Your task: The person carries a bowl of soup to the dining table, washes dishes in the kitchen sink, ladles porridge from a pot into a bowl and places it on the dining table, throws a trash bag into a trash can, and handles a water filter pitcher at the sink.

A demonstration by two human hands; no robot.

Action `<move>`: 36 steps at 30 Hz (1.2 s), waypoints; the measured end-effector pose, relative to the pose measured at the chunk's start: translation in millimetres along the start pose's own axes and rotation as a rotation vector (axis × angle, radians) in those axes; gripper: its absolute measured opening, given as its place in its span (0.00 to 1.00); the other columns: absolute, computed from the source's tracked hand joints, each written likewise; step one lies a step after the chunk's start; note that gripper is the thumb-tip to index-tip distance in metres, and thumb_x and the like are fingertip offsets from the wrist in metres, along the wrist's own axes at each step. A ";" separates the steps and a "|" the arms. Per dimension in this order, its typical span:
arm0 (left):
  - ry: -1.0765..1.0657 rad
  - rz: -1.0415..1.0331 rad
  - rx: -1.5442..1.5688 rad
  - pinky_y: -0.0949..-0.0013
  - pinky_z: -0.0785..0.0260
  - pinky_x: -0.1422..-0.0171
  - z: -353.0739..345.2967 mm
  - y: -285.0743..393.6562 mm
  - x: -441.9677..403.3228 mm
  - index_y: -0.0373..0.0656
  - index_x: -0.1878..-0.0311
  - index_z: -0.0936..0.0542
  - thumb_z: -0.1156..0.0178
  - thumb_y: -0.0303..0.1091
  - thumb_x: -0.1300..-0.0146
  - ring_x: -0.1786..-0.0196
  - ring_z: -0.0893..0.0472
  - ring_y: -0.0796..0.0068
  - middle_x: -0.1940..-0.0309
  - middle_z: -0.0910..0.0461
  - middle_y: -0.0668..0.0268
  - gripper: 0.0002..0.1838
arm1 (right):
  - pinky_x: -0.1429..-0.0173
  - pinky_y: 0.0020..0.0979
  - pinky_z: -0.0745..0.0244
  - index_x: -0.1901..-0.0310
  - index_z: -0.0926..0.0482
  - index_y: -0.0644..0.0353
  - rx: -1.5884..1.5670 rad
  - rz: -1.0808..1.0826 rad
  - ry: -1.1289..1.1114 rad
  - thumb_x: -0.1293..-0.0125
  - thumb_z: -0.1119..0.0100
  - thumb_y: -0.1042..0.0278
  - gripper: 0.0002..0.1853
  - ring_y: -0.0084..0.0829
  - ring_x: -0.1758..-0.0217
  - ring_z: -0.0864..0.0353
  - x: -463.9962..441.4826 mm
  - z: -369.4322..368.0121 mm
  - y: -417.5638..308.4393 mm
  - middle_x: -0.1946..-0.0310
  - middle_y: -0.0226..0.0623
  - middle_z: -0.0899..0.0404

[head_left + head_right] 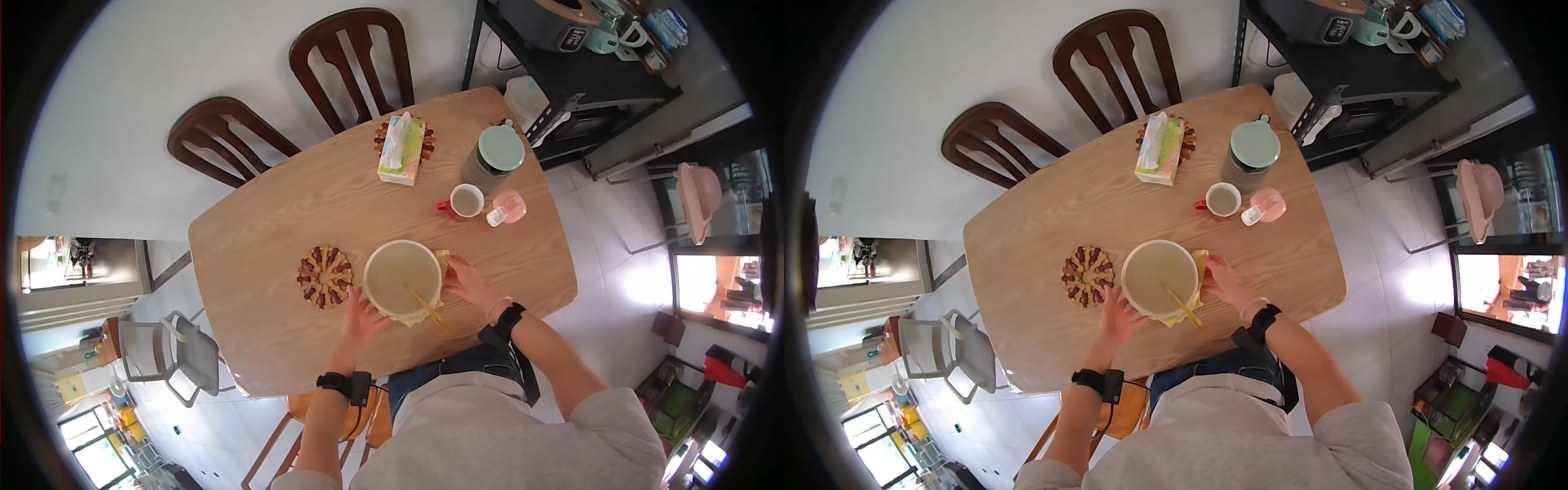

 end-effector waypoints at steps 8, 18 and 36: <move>-0.200 0.005 -0.048 0.40 0.52 0.32 -11.6 13.5 -3.0 0.52 0.29 0.49 0.67 0.71 0.38 0.31 0.45 0.51 0.29 0.52 0.64 0.42 | 0.47 0.43 0.32 0.44 0.32 0.52 -0.036 -0.016 -0.090 0.33 0.55 0.43 0.24 0.30 0.49 0.28 -4.4 -7.7 -4.1 0.51 0.31 0.27; -0.235 -0.059 -0.127 0.44 0.49 0.32 -14.9 14.1 -2.5 0.51 0.28 0.52 0.71 0.75 0.42 0.30 0.46 0.50 0.28 0.53 0.63 0.46 | 0.40 0.46 0.37 0.34 0.38 0.52 0.090 -0.042 -0.149 0.36 0.60 0.31 0.37 0.30 0.41 0.32 -3.2 -13.6 -7.5 0.41 0.29 0.32; -0.256 -0.056 -0.075 0.42 0.58 0.29 -9.1 15.1 5.1 0.51 0.28 0.53 0.73 0.76 0.42 0.28 0.50 0.52 0.28 0.53 0.61 0.47 | 0.49 0.38 0.28 0.37 0.36 0.60 0.118 -0.027 -0.106 0.39 0.52 0.33 0.40 0.28 0.48 0.25 8.2 -29.8 -20.1 0.45 0.31 0.27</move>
Point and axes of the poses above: each hand's wrist, its own x-axis away from the middle knuckle, its own z-axis out of the back of the hand, y = z × x, the point moved 4 cm from there along -x, towards the middle knuckle
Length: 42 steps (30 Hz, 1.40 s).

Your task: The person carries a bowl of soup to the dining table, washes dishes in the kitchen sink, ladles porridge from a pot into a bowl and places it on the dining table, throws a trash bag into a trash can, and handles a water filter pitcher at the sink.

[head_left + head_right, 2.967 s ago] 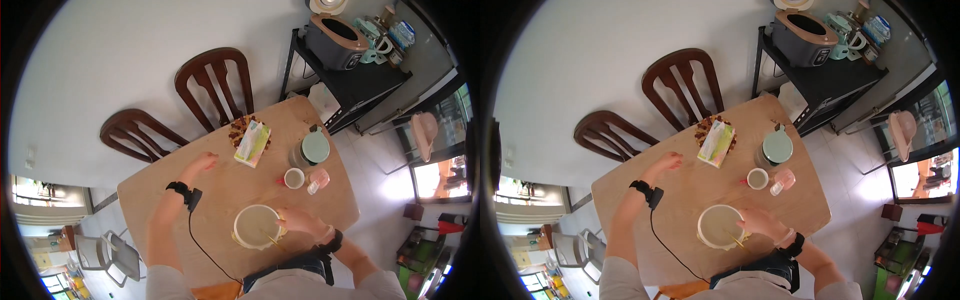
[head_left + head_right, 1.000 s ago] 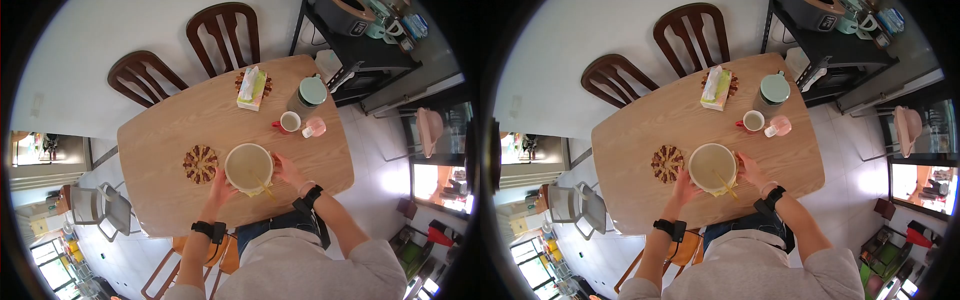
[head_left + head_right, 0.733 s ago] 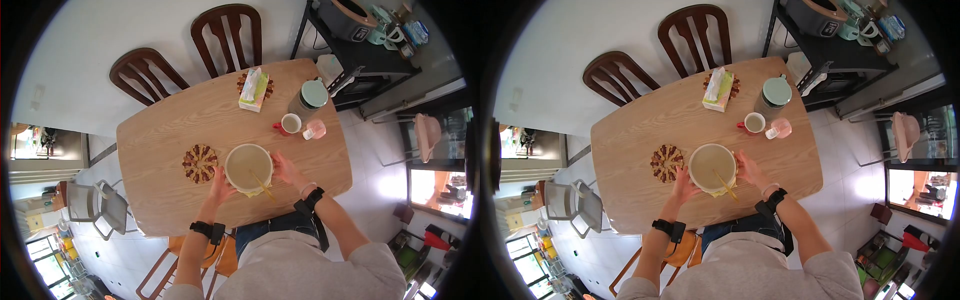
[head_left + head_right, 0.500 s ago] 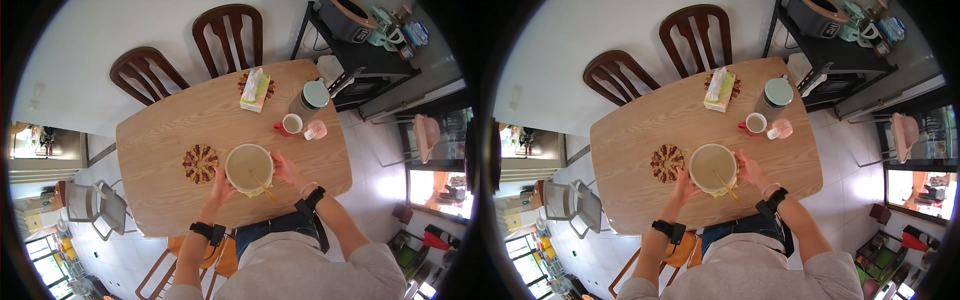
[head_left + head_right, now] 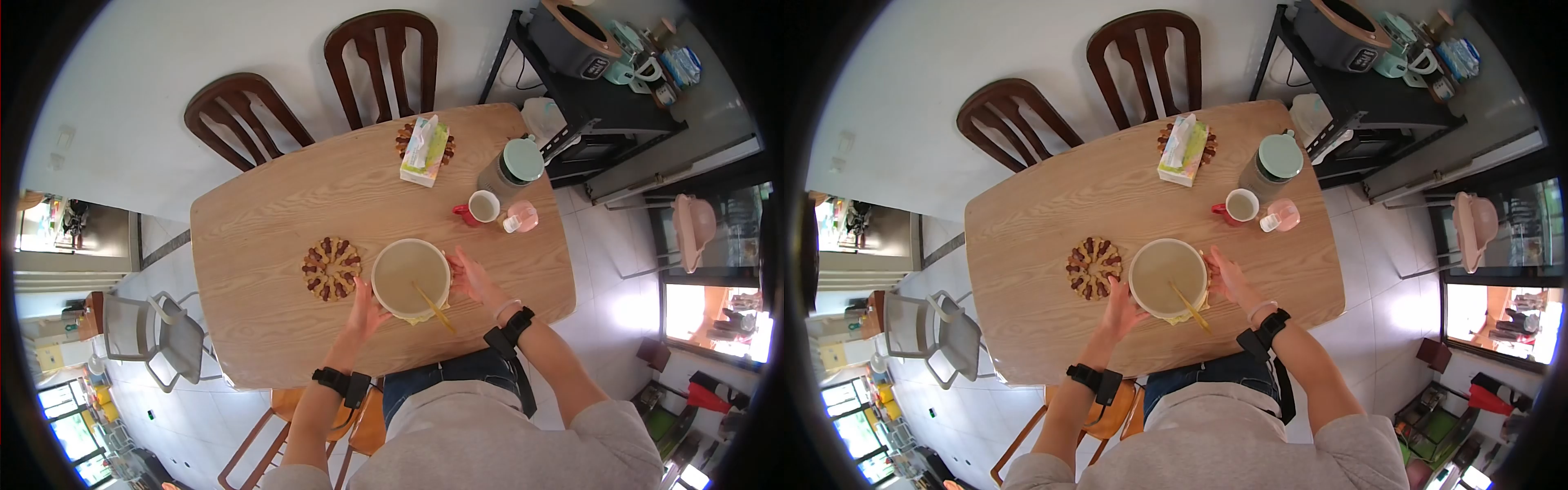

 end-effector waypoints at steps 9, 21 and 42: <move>0.021 -0.024 0.025 0.41 0.63 0.29 6.7 9.1 20.9 0.50 0.27 0.58 0.75 0.77 0.43 0.27 0.54 0.51 0.27 0.56 0.62 0.49 | 0.50 0.37 0.29 0.38 0.34 0.59 0.088 -0.017 0.010 0.39 0.52 0.34 0.38 0.26 0.51 0.26 -14.4 -14.2 -2.1 0.45 0.29 0.27; 0.174 -0.129 0.147 0.42 0.56 0.30 42.7 31.2 55.9 0.48 0.28 0.54 0.73 0.77 0.43 0.29 0.48 0.50 0.29 0.52 0.64 0.50 | 0.44 0.41 0.34 0.37 0.35 0.57 0.243 -0.069 -0.099 0.37 0.56 0.34 0.37 0.27 0.45 0.30 -46.4 -86.3 -11.0 0.42 0.30 0.30; 0.309 -0.213 0.251 0.41 0.55 0.32 117.3 70.6 72.8 0.46 0.31 0.48 0.73 0.77 0.42 0.32 0.47 0.47 0.34 0.49 0.62 0.48 | 0.46 0.39 0.35 0.37 0.36 0.57 0.385 -0.107 -0.196 0.37 0.60 0.32 0.38 0.28 0.47 0.31 -106.1 -192.9 -15.7 0.43 0.30 0.30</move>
Point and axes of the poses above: each hand's wrist, its own x-axis away from the middle knuckle, its own z-axis out of the back of the hand, y = z × x, the point moved 4 cm from there along -x, towards the middle knuckle
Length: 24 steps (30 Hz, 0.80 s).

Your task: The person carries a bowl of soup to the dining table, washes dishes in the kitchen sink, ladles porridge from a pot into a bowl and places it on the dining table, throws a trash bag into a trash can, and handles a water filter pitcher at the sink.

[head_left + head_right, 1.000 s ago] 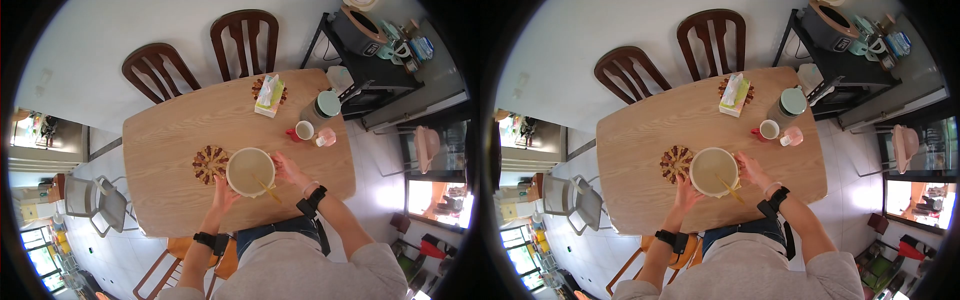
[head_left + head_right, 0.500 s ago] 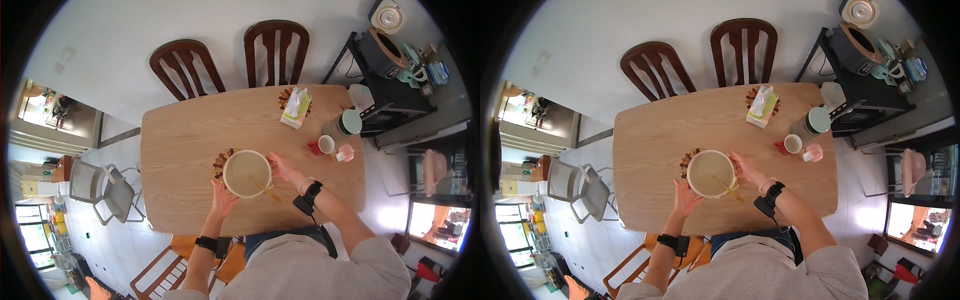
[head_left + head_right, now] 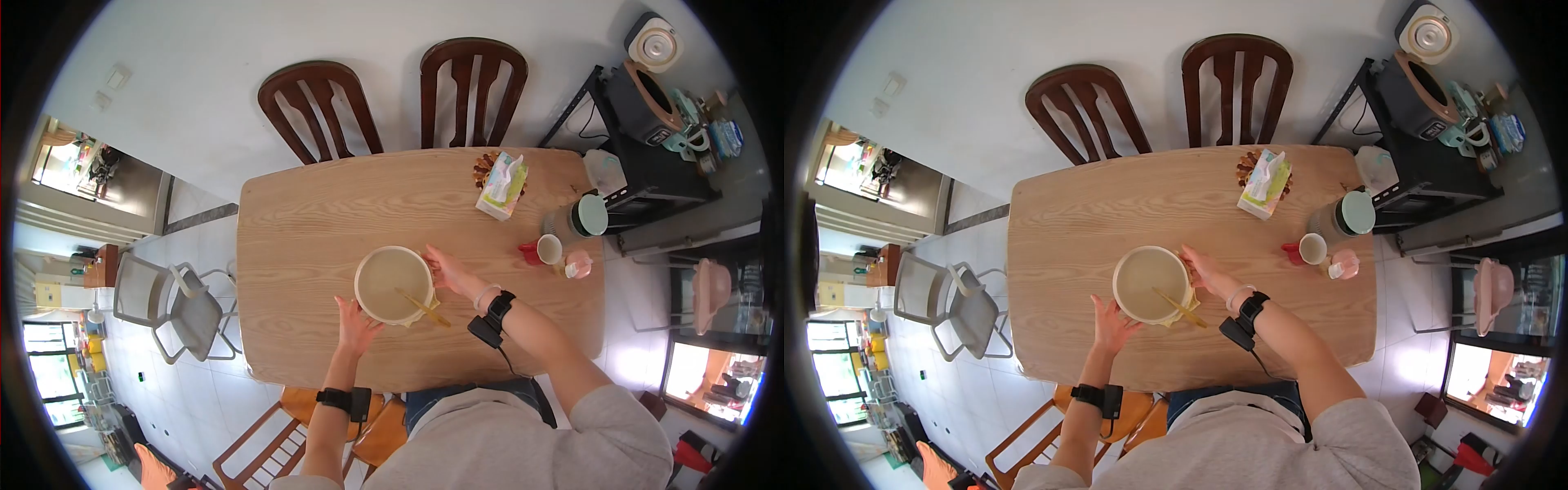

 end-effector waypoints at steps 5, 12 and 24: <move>-0.011 0.008 -0.004 0.41 0.54 0.32 5.9 0.2 -9.3 0.43 0.31 0.48 0.72 0.77 0.43 0.32 0.45 0.45 0.35 0.49 0.62 0.50 | 0.46 0.42 0.35 0.37 0.35 0.56 -0.003 -0.022 0.039 0.37 0.59 0.32 0.38 0.29 0.47 0.30 -14.1 6.1 6.8 0.44 0.31 0.30; -0.004 0.017 -0.003 0.41 0.55 0.32 14.8 -3.0 -20.1 0.42 0.30 0.51 0.72 0.77 0.43 0.31 0.47 0.44 0.33 0.52 0.60 0.51 | 0.45 0.48 0.34 0.38 0.35 0.58 -0.023 -0.009 0.060 0.38 0.56 0.32 0.39 0.32 0.45 0.30 -20.3 9.5 11.1 0.43 0.34 0.31; 0.090 0.163 0.077 0.56 0.39 0.36 42.2 -72.3 -27.5 0.29 0.38 0.38 0.69 0.75 0.41 0.40 0.31 0.59 0.47 0.30 0.51 0.52 | 0.43 0.44 0.32 0.38 0.38 0.65 0.338 0.221 0.254 0.38 0.49 0.38 0.39 0.43 0.42 0.29 -2.2 36.8 46.4 0.42 0.48 0.32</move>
Point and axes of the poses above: each hand's wrist, its own x-axis away from the middle knuckle, its own z-axis out of the back of the hand, y = z × x, the point moved 4 cm from there along -x, towards the middle knuckle
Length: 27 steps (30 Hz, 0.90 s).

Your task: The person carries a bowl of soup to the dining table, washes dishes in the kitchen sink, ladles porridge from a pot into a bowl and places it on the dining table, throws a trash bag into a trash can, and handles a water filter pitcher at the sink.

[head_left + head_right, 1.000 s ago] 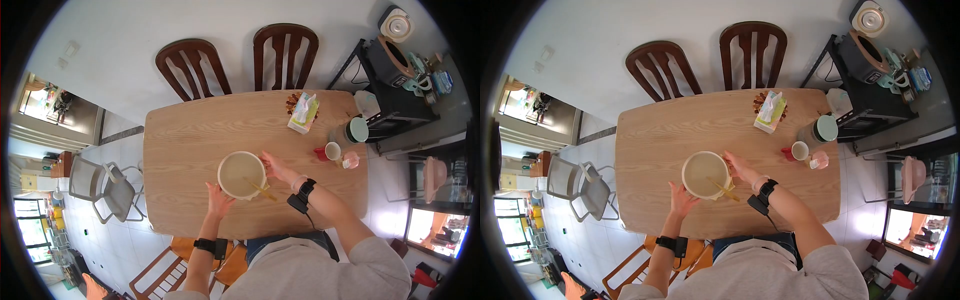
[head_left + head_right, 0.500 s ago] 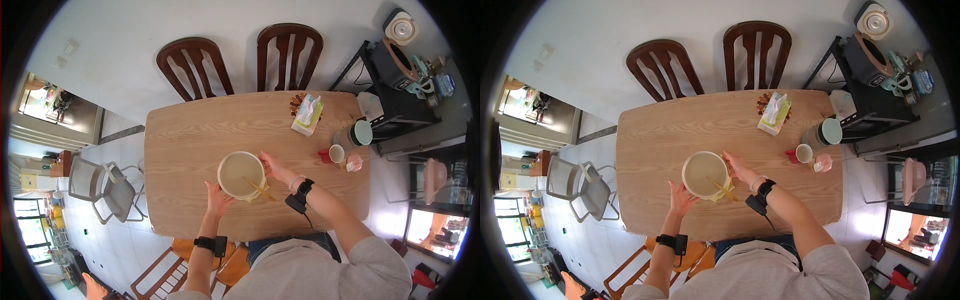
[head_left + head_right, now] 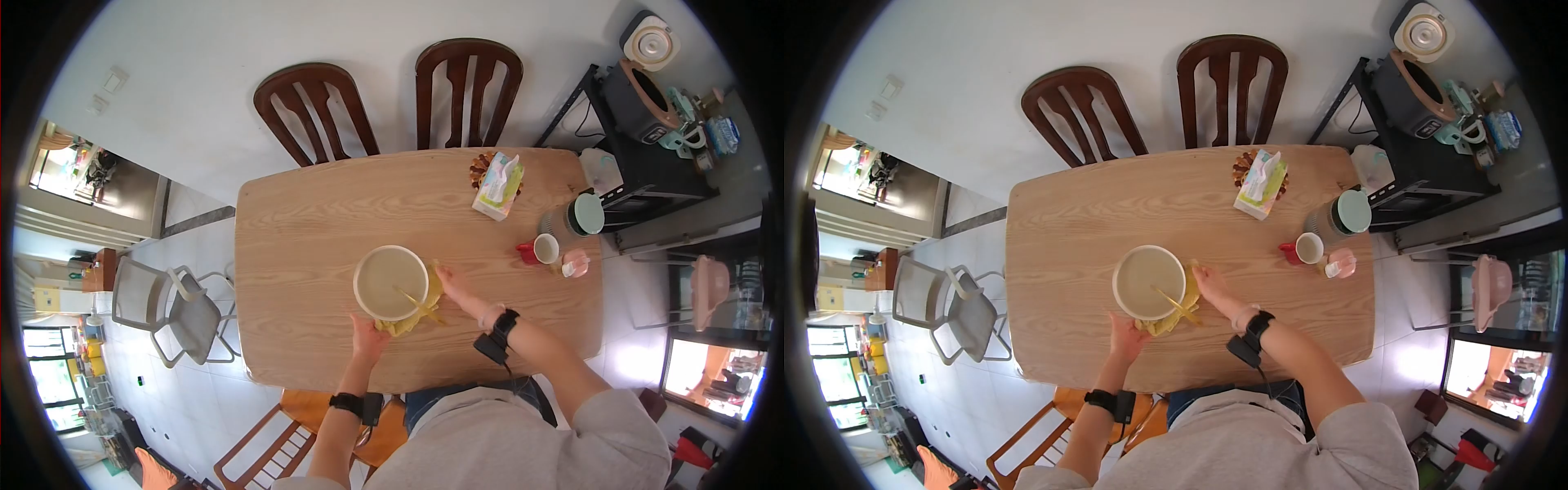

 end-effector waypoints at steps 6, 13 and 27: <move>0.069 0.014 -0.399 0.71 0.25 0.64 7.4 -91.4 7.1 0.36 0.65 0.23 0.46 0.50 0.36 0.70 0.20 0.71 0.74 0.22 0.62 0.22 | 0.49 0.45 0.28 0.36 0.43 0.65 0.618 0.530 -0.035 0.39 0.42 0.55 0.35 0.55 0.53 0.24 83.3 -16.7 -10.3 0.45 0.59 0.32; 0.467 -0.459 -0.359 0.68 0.27 0.61 3.5 -66.4 -12.1 0.37 0.61 0.28 0.38 0.39 0.40 0.62 0.22 0.67 0.63 0.25 0.57 0.15 | 0.61 0.42 0.25 0.40 0.40 0.66 0.842 0.800 -0.109 0.41 0.44 0.70 0.28 0.51 0.60 0.23 99.7 -23.9 -20.3 0.53 0.54 0.29; 0.443 -0.499 -1.180 0.53 0.31 0.53 -29.6 -38.4 -11.0 0.34 0.60 0.25 0.41 0.42 0.51 0.57 0.22 0.45 0.65 0.21 0.45 0.20 | 0.68 0.36 0.27 0.63 0.25 0.63 0.875 1.165 -0.009 0.40 0.43 0.70 0.07 0.39 0.70 0.24 109.3 -20.6 -115.8 0.72 0.40 0.26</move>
Point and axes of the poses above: each hand's wrist, its own x-axis away from the middle knuckle, its own z-axis out of the back of the hand, y = z × x, the point moved 4 cm from there along -x, towards the middle knuckle
